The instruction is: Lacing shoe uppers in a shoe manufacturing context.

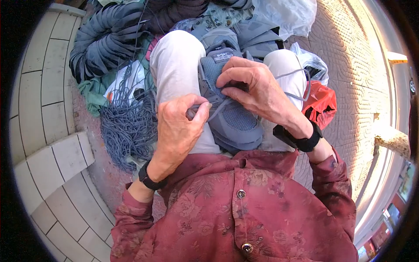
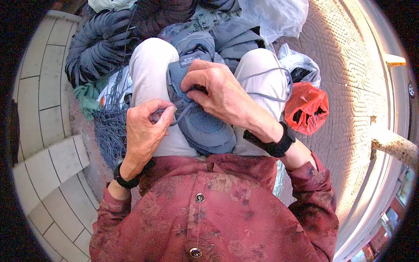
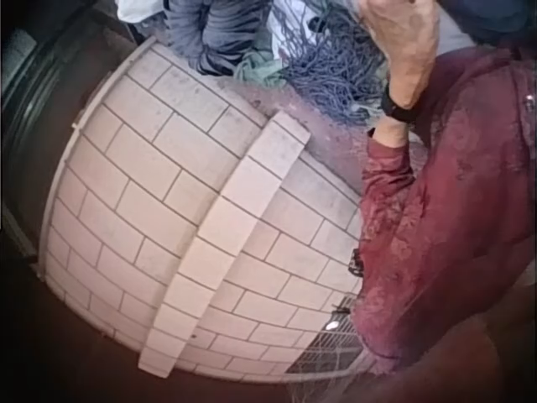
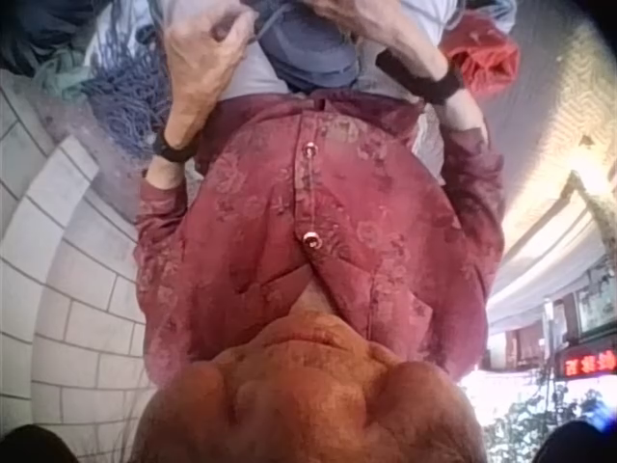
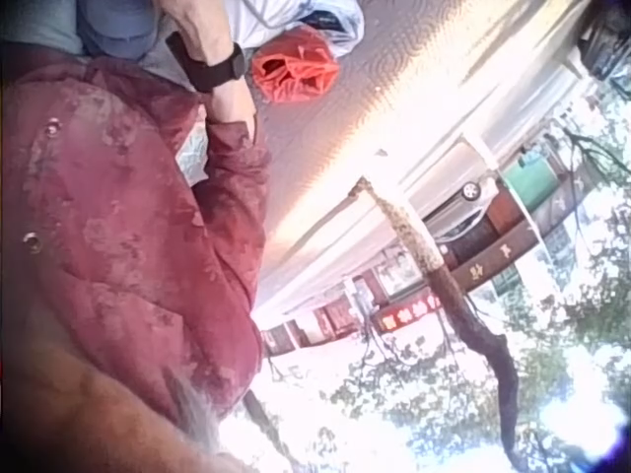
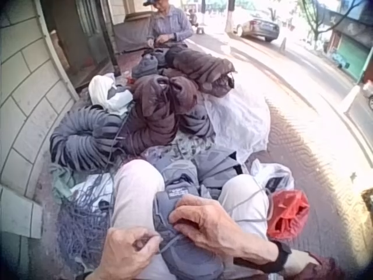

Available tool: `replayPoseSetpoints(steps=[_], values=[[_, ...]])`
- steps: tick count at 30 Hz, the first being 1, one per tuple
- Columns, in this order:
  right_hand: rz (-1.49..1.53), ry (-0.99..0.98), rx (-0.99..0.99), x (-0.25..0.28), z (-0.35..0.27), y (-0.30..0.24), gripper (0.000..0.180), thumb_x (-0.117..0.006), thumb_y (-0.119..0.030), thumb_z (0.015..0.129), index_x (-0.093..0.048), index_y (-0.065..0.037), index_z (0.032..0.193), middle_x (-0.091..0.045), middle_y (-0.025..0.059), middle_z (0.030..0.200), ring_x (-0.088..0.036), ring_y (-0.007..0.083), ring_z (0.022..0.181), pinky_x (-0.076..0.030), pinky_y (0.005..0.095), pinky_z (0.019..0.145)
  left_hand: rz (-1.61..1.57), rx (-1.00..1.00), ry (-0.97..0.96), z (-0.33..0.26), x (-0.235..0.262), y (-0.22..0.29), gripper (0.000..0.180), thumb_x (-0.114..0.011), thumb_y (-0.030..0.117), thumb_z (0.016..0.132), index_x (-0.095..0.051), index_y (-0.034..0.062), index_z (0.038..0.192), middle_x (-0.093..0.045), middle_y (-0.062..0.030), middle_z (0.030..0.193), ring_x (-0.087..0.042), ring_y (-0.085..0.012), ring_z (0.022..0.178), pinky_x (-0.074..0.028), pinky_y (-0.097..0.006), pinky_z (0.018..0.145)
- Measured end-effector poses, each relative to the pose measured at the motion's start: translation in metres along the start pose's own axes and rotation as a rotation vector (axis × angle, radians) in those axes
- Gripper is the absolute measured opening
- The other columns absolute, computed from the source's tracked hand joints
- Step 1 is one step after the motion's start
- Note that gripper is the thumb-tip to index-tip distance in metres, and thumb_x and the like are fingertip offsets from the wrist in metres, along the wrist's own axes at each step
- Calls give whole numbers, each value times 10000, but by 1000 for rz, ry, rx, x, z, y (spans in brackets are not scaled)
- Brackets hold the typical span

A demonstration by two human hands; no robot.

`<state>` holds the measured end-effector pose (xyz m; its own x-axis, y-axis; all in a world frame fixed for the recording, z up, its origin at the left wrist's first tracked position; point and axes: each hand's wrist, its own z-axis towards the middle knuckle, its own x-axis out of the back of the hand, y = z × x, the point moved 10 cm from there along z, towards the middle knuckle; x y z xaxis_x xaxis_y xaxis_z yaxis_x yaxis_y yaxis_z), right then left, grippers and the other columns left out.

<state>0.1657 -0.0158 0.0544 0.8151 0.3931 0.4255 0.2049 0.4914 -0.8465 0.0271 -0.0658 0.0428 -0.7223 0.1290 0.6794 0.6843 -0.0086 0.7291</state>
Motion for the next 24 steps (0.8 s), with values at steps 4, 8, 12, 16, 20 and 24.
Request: replayPoseSetpoints(steps=[4, 8, 12, 16, 20, 24], values=[[37, -91, -107, -6, 1, 8, 125, -698, 13, 741, -668, 29, 862, -613, 161, 833, -640, 357, 781, -507, 402, 690, -83, 100, 31, -1, -2, -8, 114, -709, 97, 889, -728, -16, 894, -690, -52, 664, -636, -73, 532, -493, -217, 458], [122, -140, -234, -11, 1, 15, 126, -699, 13, 730, -676, 34, 852, -628, 175, 816, -653, 359, 762, -518, 397, 684, -84, 171, 62, -5, -3, -18, 112, -723, 99, 886, -730, -12, 894, -683, -37, 668, -634, -59, 546, -486, -210, 450], [31, -137, -93, -13, 6, 7, 112, -685, 18, 708, -689, 42, 816, -670, 193, 808, -678, 348, 775, -529, 402, 677, -22, 134, 120, -6, -3, -9, 97, -732, 86, 867, -718, -10, 863, -687, -66, 662, -637, -95, 525, -482, -243, 462], [2, -182, -23, -21, 11, 8, 121, -676, 4, 680, -697, 48, 791, -688, 206, 765, -696, 330, 750, -536, 399, 664, 219, -88, 222, -13, 3, 20, 110, -728, 101, 808, -654, 30, 769, -671, -126, 701, -660, -311, 609, -497, -405, 566], [93, -255, -138, -22, 17, 18, 155, -684, -10, 650, -709, 50, 791, -688, 208, 733, -702, 294, 707, -540, 382, 650, 344, -201, 253, -14, 0, 36, 112, -738, 35, 789, -632, 14, 760, -651, -118, 668, -640, -256, 575, -486, -354, 548], [112, -401, -155, -34, 19, 25, 130, -709, -30, 697, -709, 29, 813, -649, 82, 723, -634, 182, 674, -496, 314, 621, 315, -240, 259, -13, -2, 41, 111, -737, 31, 789, -630, 17, 760, -644, -115, 662, -631, -258, 562, -482, -360, 542]])
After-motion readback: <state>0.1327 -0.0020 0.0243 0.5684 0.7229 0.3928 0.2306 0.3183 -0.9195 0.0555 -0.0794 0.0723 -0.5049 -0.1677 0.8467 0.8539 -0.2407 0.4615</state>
